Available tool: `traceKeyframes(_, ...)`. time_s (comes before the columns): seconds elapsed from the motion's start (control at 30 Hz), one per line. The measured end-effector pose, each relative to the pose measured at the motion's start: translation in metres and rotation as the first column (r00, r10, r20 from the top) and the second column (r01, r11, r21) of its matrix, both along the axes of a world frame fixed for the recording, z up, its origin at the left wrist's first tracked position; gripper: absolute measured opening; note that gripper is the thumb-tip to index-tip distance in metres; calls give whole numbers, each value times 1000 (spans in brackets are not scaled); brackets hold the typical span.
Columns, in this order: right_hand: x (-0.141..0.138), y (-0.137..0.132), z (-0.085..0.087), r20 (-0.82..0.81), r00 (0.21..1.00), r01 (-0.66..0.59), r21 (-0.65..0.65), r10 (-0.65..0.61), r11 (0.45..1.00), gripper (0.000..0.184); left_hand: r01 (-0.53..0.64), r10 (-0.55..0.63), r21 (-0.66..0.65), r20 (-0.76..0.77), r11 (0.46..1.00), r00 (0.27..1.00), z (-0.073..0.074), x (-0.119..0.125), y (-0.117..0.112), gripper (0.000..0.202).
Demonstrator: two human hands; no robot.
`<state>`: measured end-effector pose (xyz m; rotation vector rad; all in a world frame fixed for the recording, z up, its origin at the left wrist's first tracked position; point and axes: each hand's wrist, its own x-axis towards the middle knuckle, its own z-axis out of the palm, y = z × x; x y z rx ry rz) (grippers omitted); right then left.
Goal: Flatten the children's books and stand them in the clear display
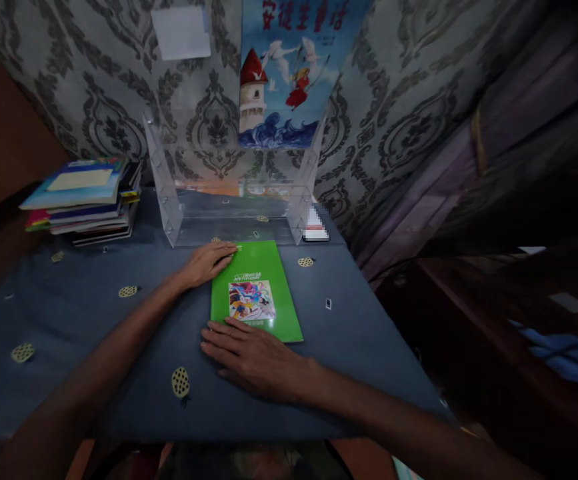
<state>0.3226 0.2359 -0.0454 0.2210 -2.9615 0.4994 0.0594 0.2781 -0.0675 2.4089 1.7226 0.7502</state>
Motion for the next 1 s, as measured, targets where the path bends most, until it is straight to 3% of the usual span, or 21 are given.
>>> traceKeyframes(0.2, 1, -1, 3, -49, 999, 9, 21, -8, 1000, 44, 14, -18, -34, -114, 999, 993, 5, 13, 10, 45)
traceKeyframes(0.6, 2, -2, 1, -107, 994, 37, 143, -22, 989, 43, 111, -124, -65, -250, 992, 960, 18, 59, 55, 41)
traceKeyframes(1.0, 1, -1, -5, -175, 985, 38, 200, -2, 979, 46, 95, -109, -65, -259, 993, 960, 22, 72, 60, 40)
